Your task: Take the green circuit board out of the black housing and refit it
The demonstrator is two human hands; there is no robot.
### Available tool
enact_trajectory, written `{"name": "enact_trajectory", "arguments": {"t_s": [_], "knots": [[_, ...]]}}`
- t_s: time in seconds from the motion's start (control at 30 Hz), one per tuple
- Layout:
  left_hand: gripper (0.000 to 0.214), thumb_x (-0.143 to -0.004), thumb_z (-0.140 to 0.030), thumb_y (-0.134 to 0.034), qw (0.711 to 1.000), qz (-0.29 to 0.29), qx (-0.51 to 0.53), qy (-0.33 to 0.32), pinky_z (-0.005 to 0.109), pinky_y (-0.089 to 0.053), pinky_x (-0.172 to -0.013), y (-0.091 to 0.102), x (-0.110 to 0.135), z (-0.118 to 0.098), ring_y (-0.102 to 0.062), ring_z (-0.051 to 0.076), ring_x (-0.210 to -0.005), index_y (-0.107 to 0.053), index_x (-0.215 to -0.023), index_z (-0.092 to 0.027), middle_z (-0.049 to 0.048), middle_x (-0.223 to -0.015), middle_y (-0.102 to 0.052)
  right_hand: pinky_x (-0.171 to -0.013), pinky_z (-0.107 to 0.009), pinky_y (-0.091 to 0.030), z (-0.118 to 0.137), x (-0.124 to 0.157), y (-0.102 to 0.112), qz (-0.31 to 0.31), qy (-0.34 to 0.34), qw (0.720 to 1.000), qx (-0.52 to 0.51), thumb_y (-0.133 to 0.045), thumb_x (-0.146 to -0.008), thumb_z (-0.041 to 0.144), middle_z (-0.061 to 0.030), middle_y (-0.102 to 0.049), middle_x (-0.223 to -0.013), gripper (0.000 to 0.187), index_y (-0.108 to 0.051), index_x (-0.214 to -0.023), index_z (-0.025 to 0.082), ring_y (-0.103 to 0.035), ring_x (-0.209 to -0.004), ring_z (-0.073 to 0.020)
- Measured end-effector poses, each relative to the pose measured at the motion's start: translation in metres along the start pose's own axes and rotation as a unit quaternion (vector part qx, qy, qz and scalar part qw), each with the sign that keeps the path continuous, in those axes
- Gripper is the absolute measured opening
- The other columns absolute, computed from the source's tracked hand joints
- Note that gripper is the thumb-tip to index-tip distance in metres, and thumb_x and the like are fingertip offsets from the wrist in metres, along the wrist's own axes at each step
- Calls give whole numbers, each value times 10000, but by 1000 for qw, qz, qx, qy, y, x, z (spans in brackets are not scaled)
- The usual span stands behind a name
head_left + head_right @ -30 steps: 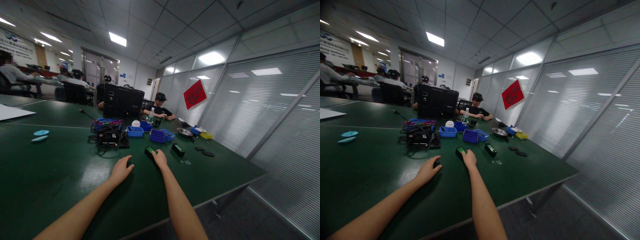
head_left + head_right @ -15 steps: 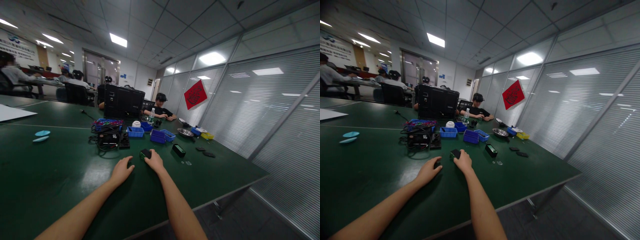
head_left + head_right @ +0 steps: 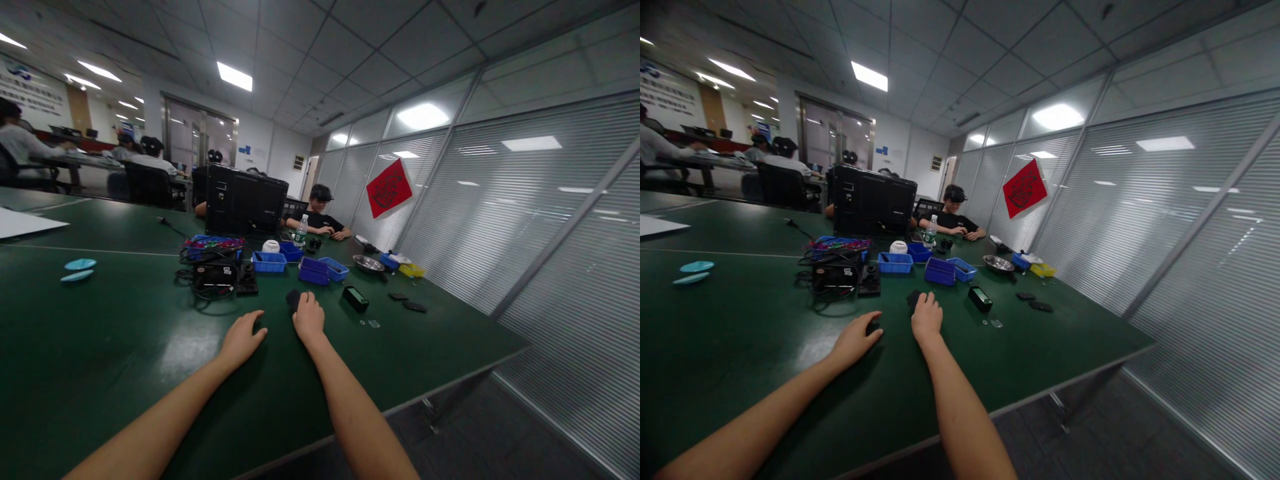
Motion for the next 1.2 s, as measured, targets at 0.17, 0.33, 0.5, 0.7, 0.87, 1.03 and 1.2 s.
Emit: {"name": "enact_trajectory", "arguments": {"t_s": [0.17, 0.33, 0.5, 0.7, 0.87, 1.03, 1.2], "knots": [[442, -747, -296, -487, 1000, 5, 4, 3, 315, -363, -925, 0, 0, -1, -496, 206, -1070, -487, -1173, -175, 63, -1156, -562, -760, -421, -373, 22, 10, 0, -17, 63, 997, 38, -341, -845, 133, -185, -467, -1134, 276, -453, -1095, 170, -463, -986, -267], [449, -742, -287, -493, 1000, 2, 10, 3, 310, -344, -947, -1, 0, 0, -484, 205, -1086, -486, -1174, -164, 68, -1176, -549, -756, -402, -387, 36, 19, 1, 1, 89, 996, 2, -534, -765, 352, -150, -460, -1140, 379, -455, -1099, 193, -433, -1009, -286], [450, -746, -294, -493, 1000, 4, 13, 13, 318, -347, -944, -2, -1, 3, -486, 209, -1084, -482, -1181, -179, 60, -1185, -545, -768, -297, -407, 7, 3, -1, 7, -1, 986, -169, -293, -870, 422, -70, -520, -1092, 333, -503, -1036, 222, -515, -942, -181], [445, -766, -342, -474, 1000, -2, 30, 8, 321, -362, -928, -1, -1, 3, -502, 206, -1066, -480, -1180, -177, 70, -1170, -552, -705, -263, -462, -25, -17, -28, 74, -95, 915, -386, -319, -846, 295, -55, -597, -1017, 346, -494, -1121, 178, -587, -842, -151], [538, -774, -434, -458, 997, -28, 73, 5, 333, -361, -942, -1, -2, 0, -501, 205, -1081, -403, -1241, -171, 86, -1183, -540, -713, -241, -469, 8, -4, -35, 86, -27, 907, -412, -458, -786, 285, -45, -625, -960, 281, -570, -1023, 185, -588, -860, -151], [606, -722, -442, -526, 995, -93, 33, -9, 367, -291, -1008, 8, -1, -5, -361, 229, -1219, -392, -1260, -194, 90, -1332, -386, -374, -203, -413, 48, 16, -46, 215, -5, 803, -556, -456, -772, 400, -28, -602, -846, 344, -535, -1014, 168, -504, -396, -69], [534, -700, -320, -549, 996, -79, -2, 38, 344, -311, -997, 12, 1, -5, -358, 241, -1224, -468, -1212, -195, 92, -1368, -332, -368, -182, -351, 44, 9, -46, 159, -25, 793, -587, -436, -765, 404, -13, -588, -720, 279, -544, -827, 154, -483, -413, -69]]}}
Point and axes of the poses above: each hand's wrist, its own x-axis away from the middle knuckle, its own y-axis out of the back of the hand, z = x × y, the point moved 4 cm from there along -x, towards the middle knuckle
